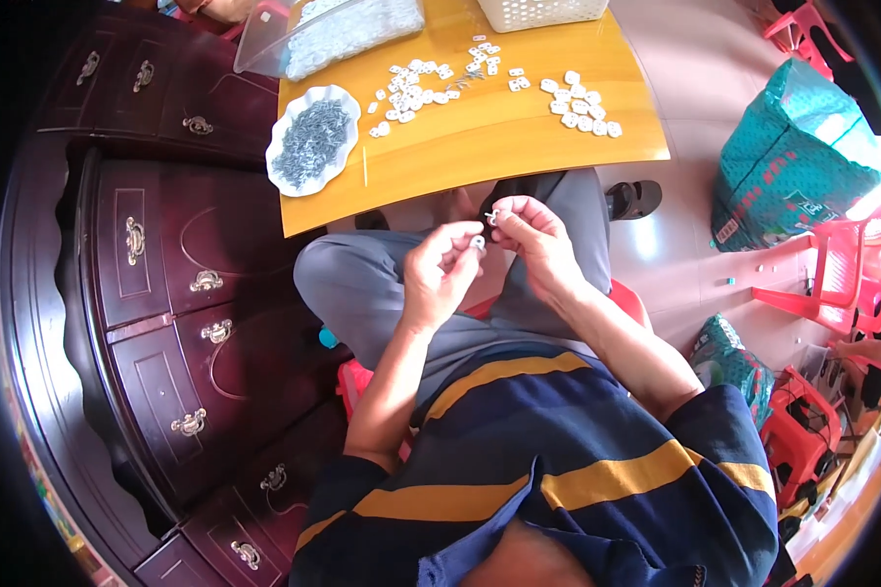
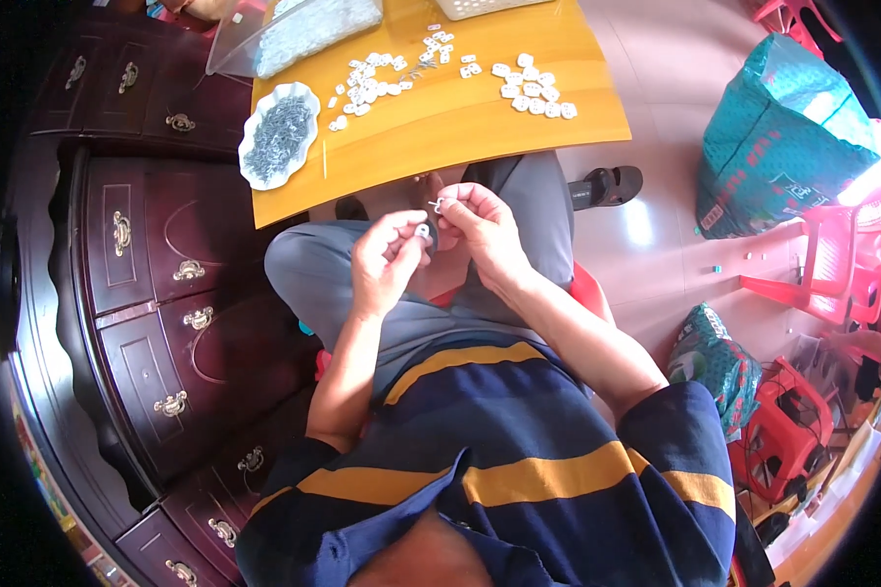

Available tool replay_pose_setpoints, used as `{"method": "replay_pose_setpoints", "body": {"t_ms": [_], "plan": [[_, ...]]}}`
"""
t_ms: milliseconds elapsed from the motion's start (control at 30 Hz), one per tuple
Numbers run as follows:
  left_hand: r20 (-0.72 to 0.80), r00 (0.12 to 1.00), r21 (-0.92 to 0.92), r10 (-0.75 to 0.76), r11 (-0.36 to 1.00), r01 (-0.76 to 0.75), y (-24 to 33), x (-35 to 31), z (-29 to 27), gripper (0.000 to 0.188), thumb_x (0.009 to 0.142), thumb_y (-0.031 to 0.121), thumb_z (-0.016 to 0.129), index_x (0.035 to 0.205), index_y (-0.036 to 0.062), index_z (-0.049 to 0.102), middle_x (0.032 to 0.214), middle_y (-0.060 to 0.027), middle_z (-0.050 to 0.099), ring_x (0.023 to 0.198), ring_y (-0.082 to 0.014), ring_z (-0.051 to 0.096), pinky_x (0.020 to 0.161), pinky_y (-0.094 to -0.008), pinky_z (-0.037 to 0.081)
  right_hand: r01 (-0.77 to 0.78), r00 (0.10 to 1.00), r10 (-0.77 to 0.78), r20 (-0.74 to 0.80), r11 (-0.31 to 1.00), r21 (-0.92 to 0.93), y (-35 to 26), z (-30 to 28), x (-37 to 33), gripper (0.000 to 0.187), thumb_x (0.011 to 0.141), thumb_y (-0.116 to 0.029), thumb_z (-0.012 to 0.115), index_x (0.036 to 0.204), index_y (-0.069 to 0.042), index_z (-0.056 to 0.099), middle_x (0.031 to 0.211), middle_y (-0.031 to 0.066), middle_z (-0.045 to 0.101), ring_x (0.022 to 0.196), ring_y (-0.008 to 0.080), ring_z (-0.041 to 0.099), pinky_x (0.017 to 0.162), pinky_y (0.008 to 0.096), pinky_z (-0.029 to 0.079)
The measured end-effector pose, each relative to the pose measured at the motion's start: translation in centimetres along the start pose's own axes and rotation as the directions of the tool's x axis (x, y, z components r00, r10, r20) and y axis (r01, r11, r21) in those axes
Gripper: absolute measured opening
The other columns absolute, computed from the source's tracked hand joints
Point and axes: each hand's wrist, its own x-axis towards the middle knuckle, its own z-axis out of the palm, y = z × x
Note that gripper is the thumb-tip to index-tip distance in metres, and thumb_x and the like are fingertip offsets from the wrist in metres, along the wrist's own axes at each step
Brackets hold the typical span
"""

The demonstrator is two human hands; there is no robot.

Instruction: The recorder manually joins small white plastic parts with metal fasteners at a table.

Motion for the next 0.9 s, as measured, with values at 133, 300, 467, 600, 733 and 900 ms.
{"method": "replay_pose_setpoints", "body": {"t_ms": [133,300,467,600,733,900], "plan": [[-0.077,0.997,0.015,0.022,1.0,-0.021,0.0,0.5,-1.2,0.026,0.096,0.002,0.064,0.122,0.001,0.065,0.088,-0.0052,0.069,0.068,-0.0059,0.063,0.061,-0.0203,0.053,0.045,0.998,-0.04,0.05,0.995,-0.088,-0.1,0.3,-0.4,0.011,0.098,-0.012,0.064,0.108,-0.007,0.066,0.095,-0.0018,0.067,0.083,0.0062,0.061,0.079,0.0225,0.049],[-0.108,0.993,-0.046,-0.048,0.998,0.043,0.2,0.5,-1.3,0.026,0.096,0.004,0.065,0.122,0.0007,0.065,0.092,-0.0064,0.071,0.07,-0.0064,0.064,0.063,-0.0207,0.054,0.06,0.996,-0.051,0.07,0.988,-0.142,-0.1,0.8,-0.5,0.011,0.099,-0.012,0.063,0.108,-0.007,0.065,0.094,-0.0025,0.066,0.083,0.0057,0.06,0.08,0.0225,0.048],[-0.059,0.998,-0.066,-0.026,0.998,0.022,0.0,0.6,-1.5,0.029,0.095,0.002,0.065,0.125,0.0004,0.063,0.099,-0.0065,0.071,0.083,-0.0093,0.068,0.07,-0.0223,0.057,0.052,0.996,-0.038,0.083,0.983,-0.174,0.0,0.8,-0.5,0.011,0.099,-0.012,0.063,0.107,-0.006,0.065,0.093,-0.0027,0.065,0.083,0.0052,0.059,0.08,0.0223,0.048],[-0.034,0.999,-0.054,0.016,0.998,-0.018,-0.1,0.7,-1.4,0.03,0.095,0.001,0.065,0.125,-0.0004,0.063,0.102,-0.006,0.071,0.092,-0.0114,0.068,0.074,-0.0244,0.058,0.071,0.994,-0.054,0.094,0.978,-0.197,0.2,0.8,-0.5,0.01,0.099,-0.012,0.063,0.106,-0.006,0.065,0.093,-0.0022,0.065,0.083,0.0052,0.06,0.081,0.0227,0.049],[-0.013,1.0,-0.002,0.004,1.0,-0.004,0.2,0.7,-1.4,0.03,0.095,0.0,0.065,0.125,-0.0009,0.063,0.102,-0.005,0.07,0.092,-0.0109,0.068,0.076,-0.0251,0.058,0.077,0.993,-0.056,0.104,0.975,-0.208,0.3,0.7,-0.5,0.01,0.099,-0.011,0.062,0.106,-0.005,0.065,0.093,-0.0011,0.066,0.084,0.0061,0.062,0.083,0.0236,0.051],[0.013,0.999,-0.022,0.04,0.999,-0.04,0.1,0.8,-1.5,0.029,0.094,-0.002,0.065,0.123,-0.0011,0.065,0.097,-0.0026,0.068,0.087,-0.0085,0.065,0.079,-0.0235,0.055,0.075,0.993,-0.052,0.106,0.971,-0.226,0.2,0.6,-0.5,0.011,0.099,-0.011,0.062,0.107,-0.004,0.065,0.094,-0.0004,0.067,0.085,0.0067,0.063,0.083,0.0241,0.052]]}}
